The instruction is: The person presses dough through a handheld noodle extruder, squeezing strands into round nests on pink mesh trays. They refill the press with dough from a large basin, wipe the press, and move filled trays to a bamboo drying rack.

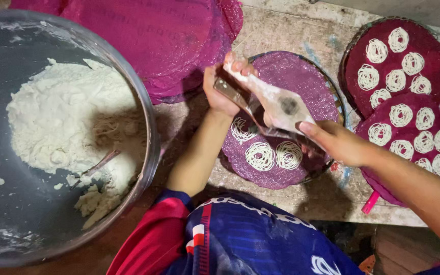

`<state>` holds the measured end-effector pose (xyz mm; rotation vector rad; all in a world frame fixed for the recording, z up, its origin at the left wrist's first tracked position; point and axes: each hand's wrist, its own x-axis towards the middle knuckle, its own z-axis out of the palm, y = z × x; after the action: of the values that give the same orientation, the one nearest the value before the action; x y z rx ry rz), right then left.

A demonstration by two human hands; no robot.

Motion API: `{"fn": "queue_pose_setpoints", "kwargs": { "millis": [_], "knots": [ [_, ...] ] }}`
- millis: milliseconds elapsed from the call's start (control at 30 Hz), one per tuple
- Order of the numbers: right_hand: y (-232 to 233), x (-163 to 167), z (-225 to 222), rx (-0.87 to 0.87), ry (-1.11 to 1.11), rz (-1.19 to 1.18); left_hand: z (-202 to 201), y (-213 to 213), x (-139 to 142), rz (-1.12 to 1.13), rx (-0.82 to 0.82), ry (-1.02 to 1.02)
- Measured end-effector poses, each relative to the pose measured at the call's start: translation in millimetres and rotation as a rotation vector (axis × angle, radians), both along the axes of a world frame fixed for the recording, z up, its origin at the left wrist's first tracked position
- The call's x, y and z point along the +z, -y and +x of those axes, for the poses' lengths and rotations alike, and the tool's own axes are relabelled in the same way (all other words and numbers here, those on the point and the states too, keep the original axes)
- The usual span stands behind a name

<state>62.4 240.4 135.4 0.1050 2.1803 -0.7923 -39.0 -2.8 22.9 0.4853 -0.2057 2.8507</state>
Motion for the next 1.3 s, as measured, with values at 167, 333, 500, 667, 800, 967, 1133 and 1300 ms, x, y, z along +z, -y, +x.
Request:
{"fn": "queue_pose_setpoints", "kwargs": {
  "millis": [167,333,500,667,800,967,1133,1300],
  "knots": [
    [-0.9,-0.1,0.5,0.031,-0.097,-0.134,-13.6,17.5,-1.1,-0.039,-0.031,-0.053],
    [-9.4,-1.8,-1.4,0.001,0.020,-0.098,2.5,3.6,0.0,-0.063,0.020,0.001],
    [-20.1,-8.7,-6.8,-0.051,-0.135,-0.084,-17.9,-11.3,13.8,-0.024,0.045,-0.044],
    [-29.1,-20.7,-9.8,-0.049,-0.162,-0.224,-13.9,12.2,-7.5,-0.831,-0.202,0.146],
    [-34.3,-31.0,-10.1,-0.070,-0.163,-0.250,11.1,12.0,-39.2,-1.476,-0.523,0.203],
    [-37.3,-40.4,-10.0,-0.117,-0.252,-0.309,38.8,29.8,-48.2,-1.692,-0.218,-0.088],
    [-39.2,-40.3,-13.1,-0.099,-0.221,-0.392,47.2,47.8,-21.7,-1.550,0.108,-0.042],
    [-36.1,-32.6,-26.6,-0.107,0.221,-0.536,11.1,37.5,11.5,-0.410,-0.021,0.037]
  ]
}}
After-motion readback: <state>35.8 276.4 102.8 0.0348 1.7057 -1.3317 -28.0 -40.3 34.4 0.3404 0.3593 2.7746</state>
